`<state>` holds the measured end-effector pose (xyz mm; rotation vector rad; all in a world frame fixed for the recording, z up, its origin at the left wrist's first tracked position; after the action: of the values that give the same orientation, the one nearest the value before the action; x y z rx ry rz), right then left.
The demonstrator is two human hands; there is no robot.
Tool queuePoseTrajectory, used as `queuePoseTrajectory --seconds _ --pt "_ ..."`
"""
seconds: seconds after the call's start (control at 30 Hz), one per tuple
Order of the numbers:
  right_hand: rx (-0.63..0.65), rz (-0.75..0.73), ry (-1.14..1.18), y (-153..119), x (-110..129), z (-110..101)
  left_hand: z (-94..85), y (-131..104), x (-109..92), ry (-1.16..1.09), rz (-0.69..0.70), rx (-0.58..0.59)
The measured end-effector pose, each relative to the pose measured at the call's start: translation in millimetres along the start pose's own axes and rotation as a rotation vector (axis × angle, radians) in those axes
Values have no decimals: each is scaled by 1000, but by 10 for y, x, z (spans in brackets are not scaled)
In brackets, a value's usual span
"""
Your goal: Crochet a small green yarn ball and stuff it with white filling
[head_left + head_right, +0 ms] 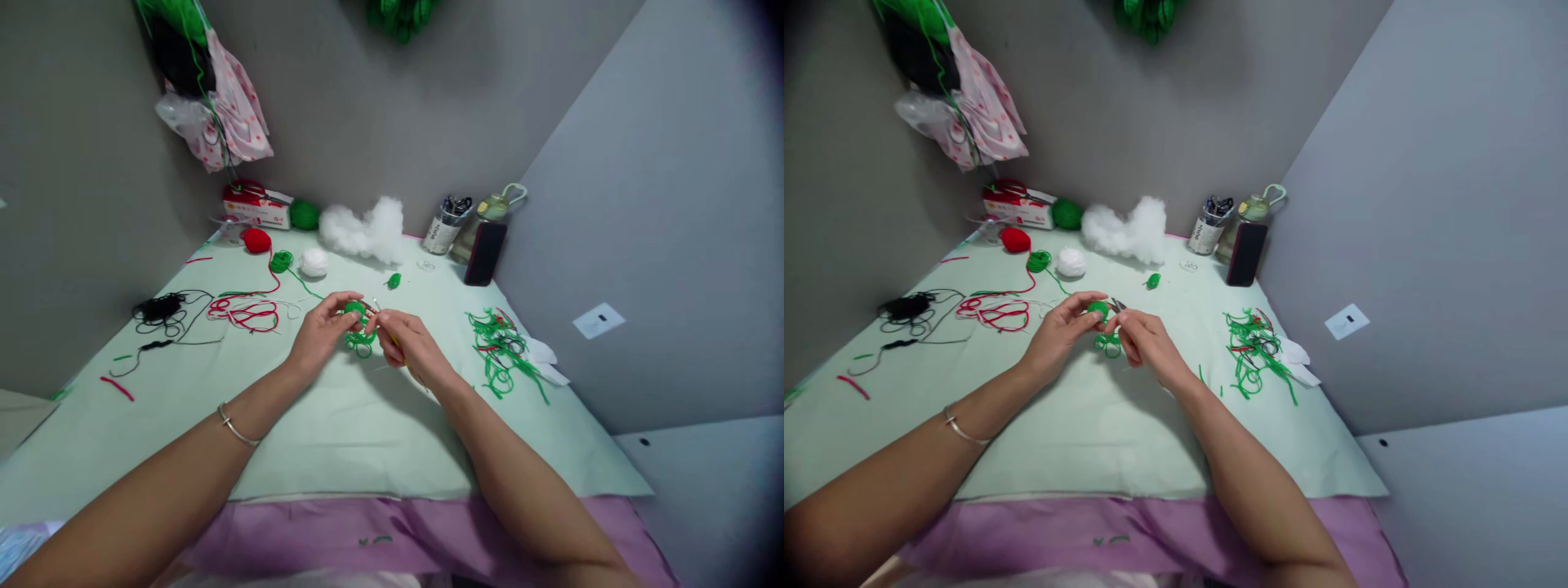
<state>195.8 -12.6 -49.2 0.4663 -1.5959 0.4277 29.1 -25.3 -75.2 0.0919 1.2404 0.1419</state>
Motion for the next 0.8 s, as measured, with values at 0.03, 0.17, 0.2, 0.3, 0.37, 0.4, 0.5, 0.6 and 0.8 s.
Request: queuePoseTrajectory --seconds 0.03,0.17,0.2,0.3,0.37,0.4,0.5,0.6,0.8 --pt "49 16 -20 -8 -4 15 3 -6 -2 -4 -10 13" --pt "138 65 -30 -12 -36 43 24 -30 -11 -22 -38 42" --pt "146 74 -14 -10 -42 43 27 -32 -13 -28 -40 42" --pt "186 107 56 -4 -43 31 25 -24 -9 -47 -33 36" --pt "200 132 118 2 -34 13 15 -11 0 -54 -25 28" --pt "200 142 150 5 -28 1 10 -6 5 -54 -24 26" --pt "198 155 205 12 -15 -25 0 1 14 -49 -30 28" --pt "230 170 212 6 -11 -17 0 -10 2 -31 -31 27" --pt "264 224 249 -7 -27 39 14 -40 -41 30 7 1"
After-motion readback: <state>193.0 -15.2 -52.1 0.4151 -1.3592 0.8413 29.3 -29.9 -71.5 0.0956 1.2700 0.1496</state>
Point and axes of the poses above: each hand's wrist, its own y-axis towards the middle knuckle, its own z-axis out of the palm, x = y × z, the point moved 2 cm from there along y, towards the middle knuckle, and after that the axes turned 7 degrees about -y, right-handed, at the moved point
